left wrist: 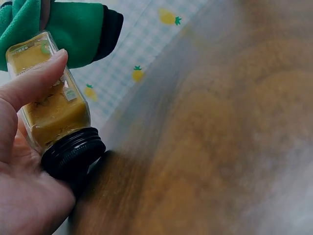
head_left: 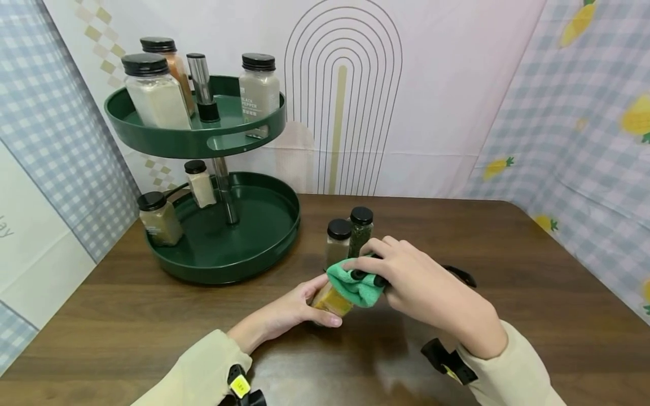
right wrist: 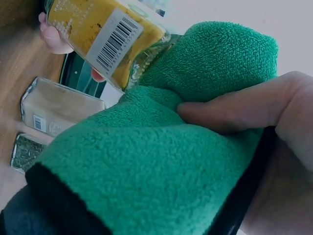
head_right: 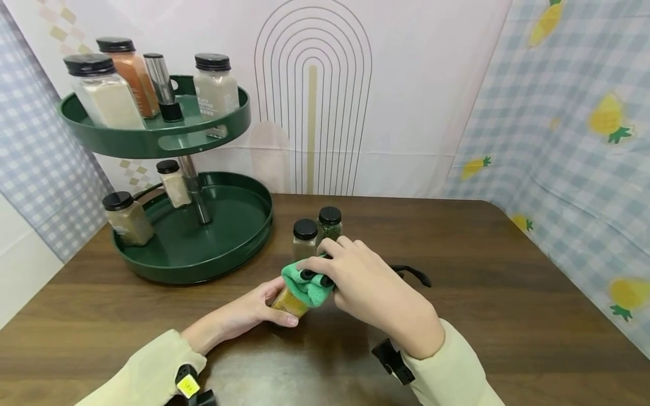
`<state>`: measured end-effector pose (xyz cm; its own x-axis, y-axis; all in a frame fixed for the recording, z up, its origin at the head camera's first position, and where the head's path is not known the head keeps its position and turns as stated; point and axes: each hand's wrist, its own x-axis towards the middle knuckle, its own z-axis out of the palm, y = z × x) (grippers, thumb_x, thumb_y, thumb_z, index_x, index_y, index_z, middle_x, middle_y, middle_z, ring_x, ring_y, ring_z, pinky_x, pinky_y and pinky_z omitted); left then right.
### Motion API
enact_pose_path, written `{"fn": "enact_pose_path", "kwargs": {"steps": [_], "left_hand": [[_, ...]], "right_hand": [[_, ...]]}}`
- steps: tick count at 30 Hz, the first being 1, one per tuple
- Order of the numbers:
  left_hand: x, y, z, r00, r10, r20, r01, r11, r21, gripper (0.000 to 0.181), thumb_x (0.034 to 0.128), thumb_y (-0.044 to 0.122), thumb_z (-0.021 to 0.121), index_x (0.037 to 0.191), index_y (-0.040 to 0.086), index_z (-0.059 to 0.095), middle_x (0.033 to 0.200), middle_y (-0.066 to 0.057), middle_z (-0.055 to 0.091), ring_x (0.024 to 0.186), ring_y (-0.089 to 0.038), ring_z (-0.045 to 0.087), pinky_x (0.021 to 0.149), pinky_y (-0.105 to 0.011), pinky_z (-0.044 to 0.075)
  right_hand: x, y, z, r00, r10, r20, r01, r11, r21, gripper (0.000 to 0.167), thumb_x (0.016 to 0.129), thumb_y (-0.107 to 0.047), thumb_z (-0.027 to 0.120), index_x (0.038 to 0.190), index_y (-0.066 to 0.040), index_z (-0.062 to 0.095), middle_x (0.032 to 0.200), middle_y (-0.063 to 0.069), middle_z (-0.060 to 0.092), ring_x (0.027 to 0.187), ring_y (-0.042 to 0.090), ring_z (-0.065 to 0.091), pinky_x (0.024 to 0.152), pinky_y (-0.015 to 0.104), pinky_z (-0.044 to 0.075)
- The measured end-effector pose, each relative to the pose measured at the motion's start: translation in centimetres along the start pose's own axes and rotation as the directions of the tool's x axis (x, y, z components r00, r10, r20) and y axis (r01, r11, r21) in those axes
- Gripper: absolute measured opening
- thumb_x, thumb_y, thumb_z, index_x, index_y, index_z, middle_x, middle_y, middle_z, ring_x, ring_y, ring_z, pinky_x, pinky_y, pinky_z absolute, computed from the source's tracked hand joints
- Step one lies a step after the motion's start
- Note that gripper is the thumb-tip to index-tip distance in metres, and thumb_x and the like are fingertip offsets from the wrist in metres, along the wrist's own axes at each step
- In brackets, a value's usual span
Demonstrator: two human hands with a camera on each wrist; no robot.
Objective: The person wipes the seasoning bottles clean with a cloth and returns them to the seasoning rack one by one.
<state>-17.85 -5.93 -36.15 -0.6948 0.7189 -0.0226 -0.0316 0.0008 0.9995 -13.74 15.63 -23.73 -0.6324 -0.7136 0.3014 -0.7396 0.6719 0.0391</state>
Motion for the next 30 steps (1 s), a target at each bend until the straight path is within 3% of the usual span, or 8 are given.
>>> {"fn": "enact_pose_path", "kwargs": {"steps": [8, 15, 19, 23, 27, 30], "left_hand": [[0.2, -0.3, 0.1, 1.000, 0.010, -0.003, -0.010, 1.000, 0.007, 0.057, 0.0805, 0.014, 0.072, 0.131, 0.016, 0.045, 0.110, -0.002, 0.058, 0.102, -0.017, 0.053, 0.093, -0.031, 0.039], [0.1, -0.3, 0.0, 0.999, 0.023, -0.025, -0.023, 0.999, 0.035, 0.058, 0.0793, 0.016, 0.073, 0.130, 0.015, 0.045, 0.110, -0.003, 0.058, 0.103, -0.018, 0.051, 0.093, -0.031, 0.039], [0.0, -0.3, 0.0, 0.999, 0.032, -0.033, -0.031, 0.999, 0.037, 0.055, 0.0789, 0.017, 0.074, 0.126, 0.013, 0.047, 0.107, -0.002, 0.058, 0.101, -0.017, 0.051, 0.091, -0.031, 0.040], [0.0, -0.2, 0.1, 1.000, 0.011, -0.027, -0.010, 1.000, 0.030, 0.056, 0.0796, 0.017, 0.073, 0.128, 0.013, 0.046, 0.109, -0.002, 0.058, 0.101, -0.016, 0.052, 0.091, -0.031, 0.040], [0.0, -0.1, 0.2, 0.999, -0.025, -0.036, 0.026, 1.000, 0.015, 0.055, 0.0804, 0.016, 0.072, 0.127, 0.011, 0.044, 0.109, -0.002, 0.059, 0.100, -0.016, 0.054, 0.091, -0.029, 0.041], [0.0, -0.2, 0.3, 0.998, -0.040, -0.048, 0.041, 0.999, 0.003, 0.051, 0.0804, 0.013, 0.072, 0.121, 0.007, 0.042, 0.106, -0.002, 0.060, 0.097, -0.015, 0.055, 0.088, -0.027, 0.042]], "right_hand": [[-0.4, 0.2, -0.2, 0.998, 0.043, 0.047, -0.041, 0.998, -0.036, 0.045, 0.066, 0.013, 0.059, 0.096, -0.021, 0.066, 0.088, -0.004, 0.055, 0.078, 0.014, 0.048, 0.071, 0.030, 0.040], [-1.0, 1.0, -1.2, 0.983, 0.110, 0.144, -0.098, 0.991, -0.088, 0.037, 0.071, 0.009, 0.061, 0.089, -0.022, 0.066, 0.079, -0.007, 0.049, 0.073, 0.014, 0.044, 0.067, 0.029, 0.035], [-1.2, 1.3, -1.6, 0.986, 0.140, 0.089, -0.133, 0.988, -0.082, 0.043, 0.072, 0.011, 0.059, 0.095, -0.024, 0.068, 0.085, -0.006, 0.054, 0.078, 0.016, 0.049, 0.070, 0.032, 0.038], [-0.9, 1.0, -1.3, 0.996, 0.088, -0.009, -0.088, 0.996, -0.019, 0.054, 0.070, 0.015, 0.055, 0.106, -0.023, 0.067, 0.094, -0.005, 0.058, 0.083, 0.016, 0.053, 0.074, 0.034, 0.043], [-0.5, 0.4, -0.5, 0.999, 0.047, -0.005, -0.047, 0.999, 0.011, 0.054, 0.071, 0.014, 0.054, 0.111, -0.022, 0.065, 0.098, -0.004, 0.059, 0.083, 0.015, 0.053, 0.074, 0.033, 0.045], [-0.4, 0.3, 0.0, 0.997, 0.074, 0.027, -0.075, 0.997, 0.005, 0.053, 0.072, 0.014, 0.054, 0.110, -0.020, 0.065, 0.097, -0.003, 0.059, 0.082, 0.014, 0.052, 0.072, 0.032, 0.044]]}}
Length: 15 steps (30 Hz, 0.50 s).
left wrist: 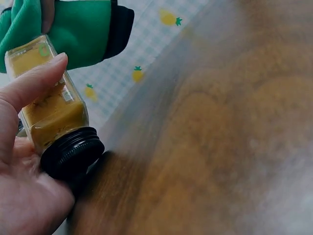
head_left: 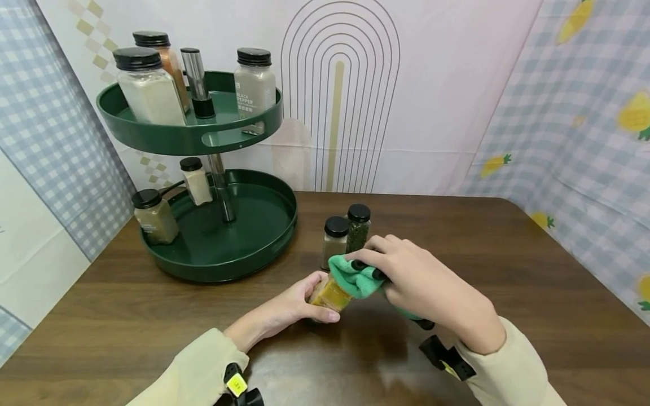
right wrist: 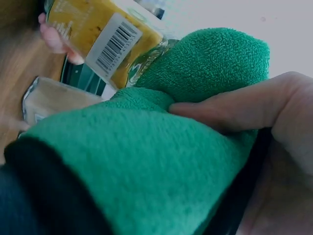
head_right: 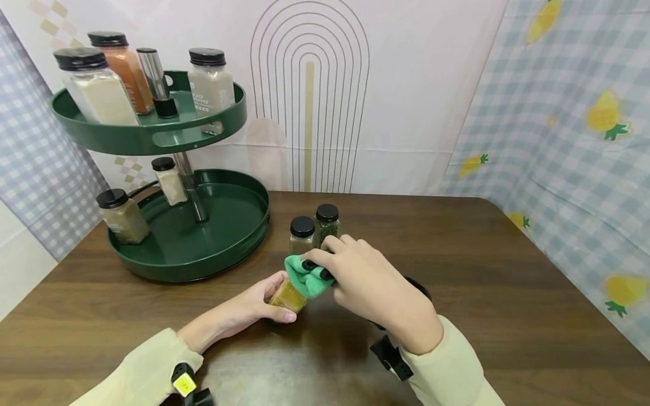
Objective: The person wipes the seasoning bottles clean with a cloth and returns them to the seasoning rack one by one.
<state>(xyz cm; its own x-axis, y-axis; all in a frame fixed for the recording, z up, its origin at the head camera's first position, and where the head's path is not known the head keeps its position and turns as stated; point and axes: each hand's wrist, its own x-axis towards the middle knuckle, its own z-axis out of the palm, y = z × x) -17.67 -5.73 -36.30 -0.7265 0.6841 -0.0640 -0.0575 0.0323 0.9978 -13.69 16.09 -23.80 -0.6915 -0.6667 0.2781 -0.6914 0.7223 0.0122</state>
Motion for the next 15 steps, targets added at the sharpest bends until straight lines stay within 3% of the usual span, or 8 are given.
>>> {"fn": "enact_pose_path", "kwargs": {"steps": [7, 12, 15], "left_hand": [[0.0, -0.3, 0.0, 1.000, 0.026, 0.008, -0.026, 0.999, 0.033, 0.047, 0.0778, 0.006, 0.070, 0.112, 0.006, 0.038, 0.102, -0.002, 0.061, 0.093, -0.013, 0.056, 0.086, -0.026, 0.041], [-0.1, -0.3, 0.0, 0.999, 0.028, 0.023, -0.030, 0.997, 0.066, 0.050, 0.0756, 0.003, 0.069, 0.114, 0.005, 0.037, 0.100, -0.002, 0.060, 0.089, -0.012, 0.056, 0.083, -0.025, 0.042], [0.0, -0.3, 0.0, 0.999, 0.032, 0.022, -0.033, 0.998, 0.060, 0.050, 0.0765, 0.004, 0.069, 0.115, 0.004, 0.038, 0.099, -0.002, 0.060, 0.088, -0.012, 0.056, 0.081, -0.025, 0.043]], "right_hand": [[-0.2, 1.1, 0.1, 0.991, 0.108, 0.081, -0.103, 0.993, -0.059, 0.049, 0.072, 0.011, 0.058, 0.109, -0.021, 0.065, 0.092, -0.003, 0.058, 0.079, 0.017, 0.050, 0.069, 0.032, 0.040], [-0.2, 2.3, 0.6, 0.954, 0.200, 0.223, -0.181, 0.978, -0.102, 0.044, 0.075, 0.008, 0.061, 0.111, -0.019, 0.062, 0.089, 0.001, 0.055, 0.075, 0.019, 0.047, 0.064, 0.032, 0.034], [-0.1, 3.0, 1.5, 0.938, 0.242, 0.248, -0.212, 0.967, -0.143, 0.041, 0.075, 0.007, 0.063, 0.108, -0.017, 0.063, 0.086, 0.003, 0.055, 0.074, 0.021, 0.047, 0.062, 0.033, 0.033]]}}
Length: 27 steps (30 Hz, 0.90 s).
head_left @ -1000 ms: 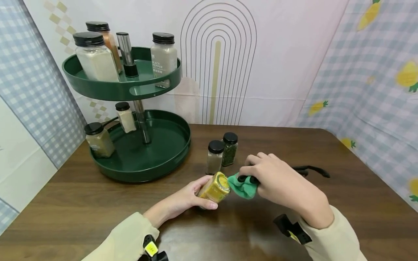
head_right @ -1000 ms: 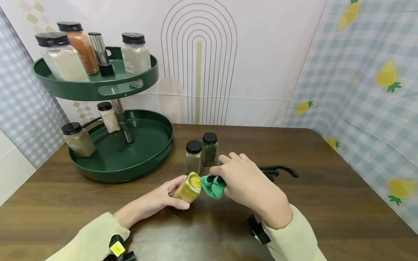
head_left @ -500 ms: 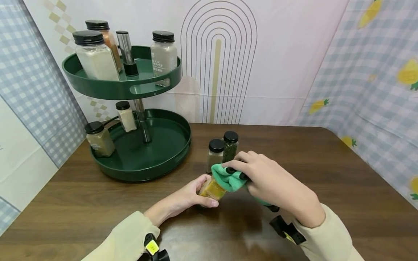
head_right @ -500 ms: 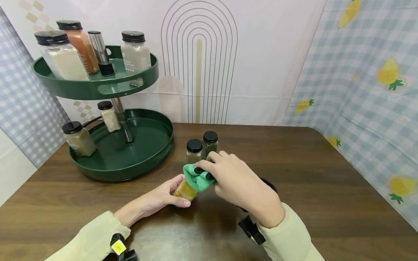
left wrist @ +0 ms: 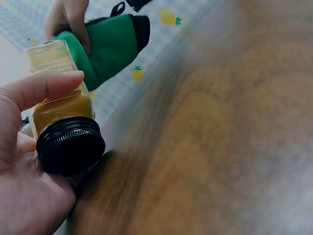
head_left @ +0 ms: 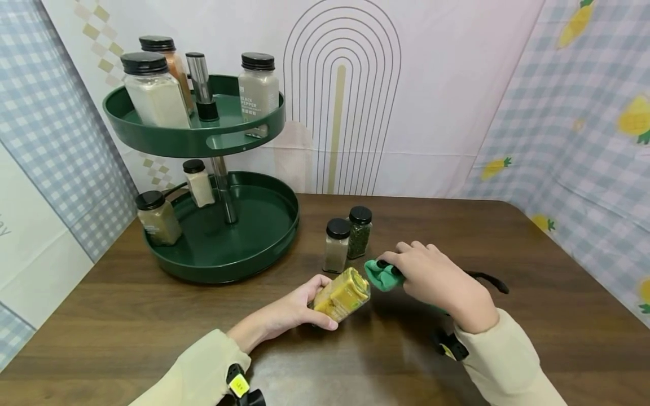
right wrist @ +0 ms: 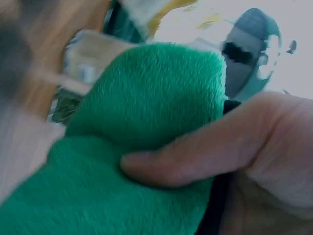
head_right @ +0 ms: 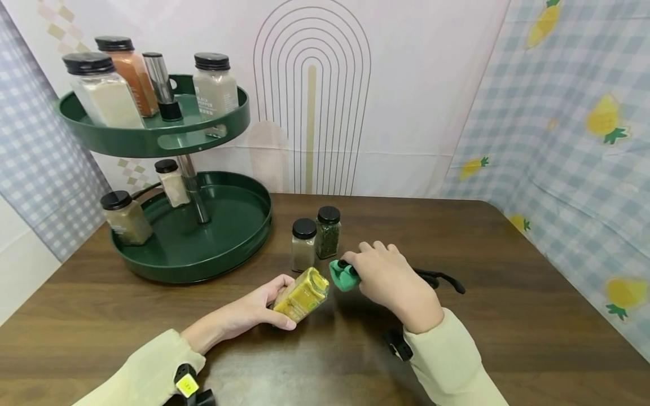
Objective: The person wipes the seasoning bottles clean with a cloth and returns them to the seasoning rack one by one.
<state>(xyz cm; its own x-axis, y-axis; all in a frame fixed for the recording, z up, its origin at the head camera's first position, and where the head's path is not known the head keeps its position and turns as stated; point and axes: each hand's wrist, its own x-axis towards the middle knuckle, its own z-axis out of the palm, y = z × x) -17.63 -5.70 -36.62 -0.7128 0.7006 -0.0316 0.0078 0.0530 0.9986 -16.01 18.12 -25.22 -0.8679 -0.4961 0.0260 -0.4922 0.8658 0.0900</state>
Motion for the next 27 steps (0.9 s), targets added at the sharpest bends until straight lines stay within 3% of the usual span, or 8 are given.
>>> {"fn": "enact_pose_path", "kwargs": {"steps": [5, 10, 14, 18, 20, 23, 25, 27], "left_hand": [[0.0, 0.1, 0.0, 0.998, 0.016, -0.054, -0.017, 0.999, -0.036, 0.048, 0.0769, 0.005, 0.070, 0.116, 0.002, 0.042, 0.097, -0.002, 0.060, 0.088, -0.013, 0.056, 0.077, -0.026, 0.044], [0.0, 0.5, -0.1, 0.989, 0.004, -0.146, -0.019, 0.994, -0.103, 0.046, 0.0762, 0.007, 0.072, 0.115, 0.001, 0.047, 0.092, -0.002, 0.063, 0.083, -0.013, 0.057, 0.072, -0.026, 0.046], [-0.3, 1.8, -0.6, 0.981, 0.000, -0.193, -0.017, 0.996, -0.086, 0.048, 0.0760, 0.009, 0.073, 0.117, 0.002, 0.050, 0.092, -0.005, 0.065, 0.083, -0.014, 0.058, 0.074, -0.027, 0.047], [-1.0, 3.5, -1.4, 0.975, -0.008, -0.223, 0.007, 1.000, -0.002, 0.052, 0.0739, 0.013, 0.076, 0.121, 0.008, 0.055, 0.101, -0.007, 0.063, 0.091, -0.016, 0.056, 0.076, -0.029, 0.047], [-1.4, 4.4, -2.0, 0.974, 0.009, -0.227, 0.001, 0.999, 0.043, 0.054, 0.0732, 0.015, 0.078, 0.123, 0.012, 0.057, 0.107, -0.008, 0.061, 0.095, -0.018, 0.054, 0.078, -0.030, 0.047], [-2.1, 5.8, -2.8, 0.968, 0.059, -0.242, -0.039, 0.995, 0.088, 0.057, 0.0736, 0.016, 0.078, 0.126, 0.017, 0.056, 0.115, -0.008, 0.057, 0.100, -0.021, 0.052, 0.081, -0.032, 0.047], [-2.6, 6.8, -3.5, 0.954, 0.105, -0.281, -0.076, 0.990, 0.115, 0.060, 0.0734, 0.015, 0.078, 0.128, 0.018, 0.054, 0.117, -0.008, 0.055, 0.101, -0.023, 0.051, 0.082, -0.033, 0.048], [-3.0, 7.7, -4.0, 0.931, 0.135, -0.338, -0.097, 0.987, 0.126, 0.060, 0.0740, 0.014, 0.077, 0.128, 0.017, 0.051, 0.116, -0.008, 0.054, 0.102, -0.022, 0.050, 0.082, -0.033, 0.048]], "right_hand": [[1.0, 0.4, 1.7, 0.999, 0.034, 0.024, -0.033, 0.998, -0.058, 0.040, 0.075, 0.006, 0.063, 0.109, -0.015, 0.065, 0.088, 0.007, 0.057, 0.078, 0.027, 0.050, 0.063, 0.037, 0.038], [1.7, -0.3, 3.0, 0.988, 0.000, 0.153, 0.005, 0.999, -0.036, 0.040, 0.075, 0.003, 0.065, 0.112, -0.014, 0.065, 0.095, 0.008, 0.059, 0.087, 0.029, 0.054, 0.069, 0.042, 0.045], [1.8, -0.7, 3.0, 0.954, 0.018, 0.300, -0.034, 0.998, 0.051, 0.050, 0.076, -0.020, 0.075, 0.123, -0.016, 0.060, 0.114, 0.011, 0.056, 0.105, 0.032, 0.051, 0.086, 0.049, 0.044], [1.5, -0.6, 2.5, 0.927, 0.046, 0.373, -0.111, 0.982, 0.156, 0.068, 0.073, -0.046, 0.075, 0.131, -0.019, 0.053, 0.128, 0.013, 0.049, 0.117, 0.033, 0.044, 0.095, 0.052, 0.038], [1.3, -0.6, 2.0, 0.936, 0.035, 0.351, -0.108, 0.976, 0.191, 0.069, 0.074, -0.053, 0.070, 0.132, -0.019, 0.053, 0.129, 0.012, 0.048, 0.116, 0.031, 0.044, 0.094, 0.051, 0.038], [0.9, -0.9, 1.1, 0.970, -0.016, 0.241, -0.037, 0.976, 0.213, 0.066, 0.078, -0.060, 0.062, 0.130, -0.019, 0.055, 0.124, 0.007, 0.052, 0.107, 0.025, 0.046, 0.088, 0.046, 0.040], [0.6, -1.3, 0.5, 0.989, -0.075, 0.127, 0.046, 0.975, 0.216, 0.060, 0.082, -0.058, 0.058, 0.126, -0.018, 0.058, 0.119, 0.004, 0.055, 0.102, 0.022, 0.047, 0.086, 0.042, 0.041], [0.5, -2.0, -0.1, 0.990, -0.136, 0.027, 0.127, 0.968, 0.215, 0.048, 0.087, -0.051, 0.057, 0.121, -0.016, 0.061, 0.114, 0.002, 0.057, 0.099, 0.019, 0.049, 0.083, 0.039, 0.043]]}}
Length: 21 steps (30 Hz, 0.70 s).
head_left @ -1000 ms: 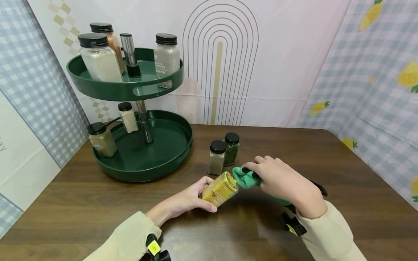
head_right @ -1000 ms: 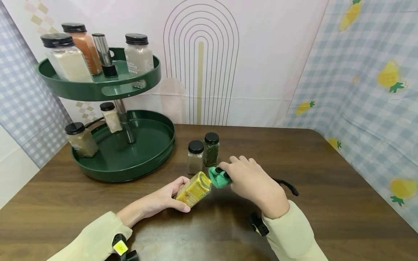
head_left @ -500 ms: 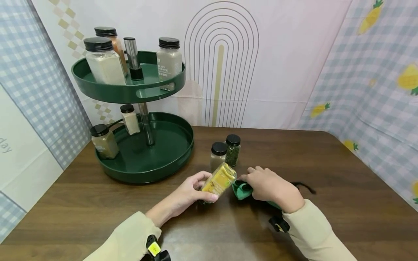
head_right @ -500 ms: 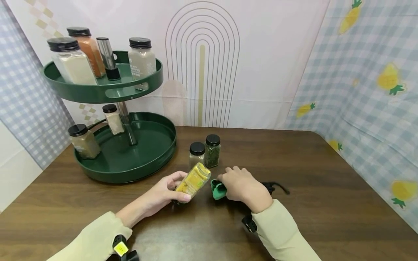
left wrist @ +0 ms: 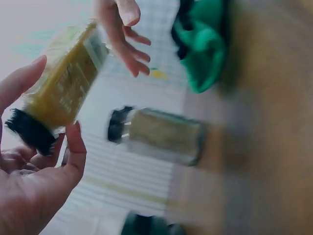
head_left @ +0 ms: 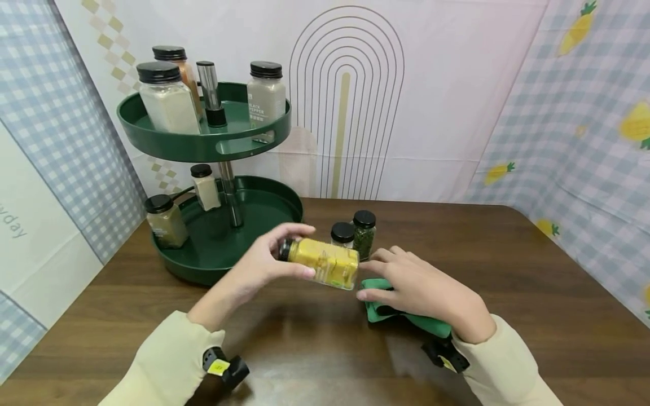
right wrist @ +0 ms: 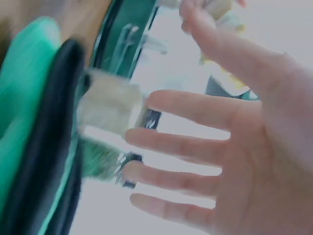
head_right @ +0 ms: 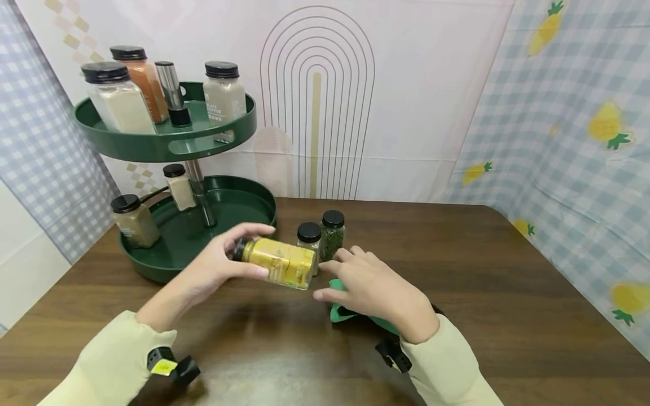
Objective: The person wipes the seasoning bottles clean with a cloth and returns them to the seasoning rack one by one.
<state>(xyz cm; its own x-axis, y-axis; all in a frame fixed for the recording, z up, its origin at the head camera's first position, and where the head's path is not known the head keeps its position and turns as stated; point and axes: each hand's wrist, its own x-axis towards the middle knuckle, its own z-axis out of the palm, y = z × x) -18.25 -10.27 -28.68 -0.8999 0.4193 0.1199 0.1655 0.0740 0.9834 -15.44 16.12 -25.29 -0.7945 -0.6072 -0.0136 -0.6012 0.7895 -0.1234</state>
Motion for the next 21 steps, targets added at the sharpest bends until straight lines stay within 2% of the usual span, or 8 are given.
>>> {"fn": "enact_pose_path", "kwargs": {"steps": [3, 5, 9, 12, 14, 17, 19, 21], "left_hand": [[-0.2, 1.1, -1.0, 0.994, 0.035, -0.106, -0.038, 0.999, -0.020, 0.054, 0.0752, 0.010, 0.074, 0.123, 0.013, 0.049, 0.111, -0.006, 0.056, 0.101, -0.021, 0.051, 0.083, -0.031, 0.049], [-0.4, 1.8, -1.5, 0.981, 0.065, -0.184, -0.074, 0.997, -0.037, 0.047, 0.0771, 0.007, 0.072, 0.118, 0.013, 0.049, 0.108, -0.004, 0.058, 0.099, -0.018, 0.053, 0.083, -0.028, 0.050], [-0.9, 2.9, -2.2, 0.932, 0.163, -0.324, -0.185, 0.982, -0.039, 0.042, 0.0791, 0.003, 0.069, 0.116, 0.013, 0.051, 0.110, -0.001, 0.056, 0.096, -0.014, 0.056, 0.083, -0.023, 0.051], [-1.2, 3.3, -3.0, 0.890, 0.227, -0.396, -0.228, 0.973, 0.046, 0.047, 0.0799, 0.004, 0.070, 0.122, 0.013, 0.051, 0.115, -0.002, 0.055, 0.097, -0.014, 0.055, 0.082, -0.020, 0.050], [-1.2, 3.3, -3.6, 0.863, 0.250, -0.439, -0.226, 0.968, 0.108, 0.052, 0.0797, 0.006, 0.071, 0.125, 0.013, 0.047, 0.115, -0.001, 0.055, 0.097, -0.013, 0.054, 0.081, -0.018, 0.048], [-1.2, 3.1, -4.6, 0.823, 0.257, -0.506, -0.183, 0.964, 0.191, 0.053, 0.0795, 0.012, 0.073, 0.123, 0.014, 0.043, 0.111, 0.003, 0.054, 0.096, -0.012, 0.053, 0.081, -0.016, 0.046], [-1.1, 2.7, -5.2, 0.805, 0.240, -0.543, -0.144, 0.966, 0.213, 0.051, 0.0794, 0.015, 0.074, 0.119, 0.013, 0.042, 0.108, 0.004, 0.054, 0.096, -0.011, 0.053, 0.081, -0.017, 0.045], [-1.0, 2.3, -5.7, 0.800, 0.215, -0.560, -0.098, 0.968, 0.231, 0.051, 0.0801, 0.019, 0.074, 0.120, 0.011, 0.043, 0.108, 0.003, 0.054, 0.096, -0.011, 0.052, 0.083, -0.019, 0.044]], "right_hand": [[0.7, -1.4, -0.3, 0.993, -0.089, -0.075, 0.089, 0.996, -0.007, 0.031, 0.092, -0.035, 0.057, 0.113, -0.014, 0.064, 0.108, 0.000, 0.058, 0.097, 0.016, 0.053, 0.082, 0.034, 0.046], [1.6, -2.3, -0.4, 0.991, -0.110, -0.075, 0.110, 0.994, -0.003, 0.024, 0.093, -0.029, 0.057, 0.110, -0.013, 0.064, 0.105, 0.000, 0.058, 0.095, 0.014, 0.054, 0.080, 0.032, 0.048], [4.3, -4.1, -0.5, 0.993, -0.116, -0.015, 0.116, 0.992, 0.039, 0.023, 0.094, -0.021, 0.055, 0.113, -0.009, 0.063, 0.103, 0.004, 0.058, 0.091, 0.014, 0.056, 0.079, 0.032, 0.049], [6.7, -5.3, 0.0, 0.992, -0.126, 0.019, 0.123, 0.988, 0.091, 0.028, 0.096, -0.016, 0.051, 0.122, -0.009, 0.059, 0.112, 0.008, 0.059, 0.099, 0.018, 0.058, 0.085, 0.034, 0.048], [8.2, -6.2, 0.7, 0.990, -0.138, 0.010, 0.136, 0.984, 0.118, 0.031, 0.097, -0.013, 0.048, 0.126, -0.010, 0.057, 0.121, 0.008, 0.057, 0.108, 0.019, 0.057, 0.090, 0.035, 0.047], [10.1, -7.8, 1.9, 0.989, -0.150, -0.008, 0.149, 0.981, 0.121, 0.034, 0.098, -0.011, 0.043, 0.130, -0.011, 0.053, 0.131, 0.007, 0.051, 0.118, 0.018, 0.052, 0.096, 0.033, 0.044], [11.2, -8.7, 2.8, 0.986, -0.165, -0.008, 0.165, 0.980, 0.112, 0.036, 0.098, -0.010, 0.041, 0.133, -0.011, 0.050, 0.133, 0.007, 0.049, 0.120, 0.017, 0.050, 0.098, 0.030, 0.043], [12.0, -9.3, 3.6, 0.985, -0.173, 0.016, 0.171, 0.981, 0.090, 0.038, 0.099, -0.011, 0.040, 0.136, -0.011, 0.046, 0.136, 0.007, 0.046, 0.126, 0.017, 0.045, 0.102, 0.030, 0.040]]}}
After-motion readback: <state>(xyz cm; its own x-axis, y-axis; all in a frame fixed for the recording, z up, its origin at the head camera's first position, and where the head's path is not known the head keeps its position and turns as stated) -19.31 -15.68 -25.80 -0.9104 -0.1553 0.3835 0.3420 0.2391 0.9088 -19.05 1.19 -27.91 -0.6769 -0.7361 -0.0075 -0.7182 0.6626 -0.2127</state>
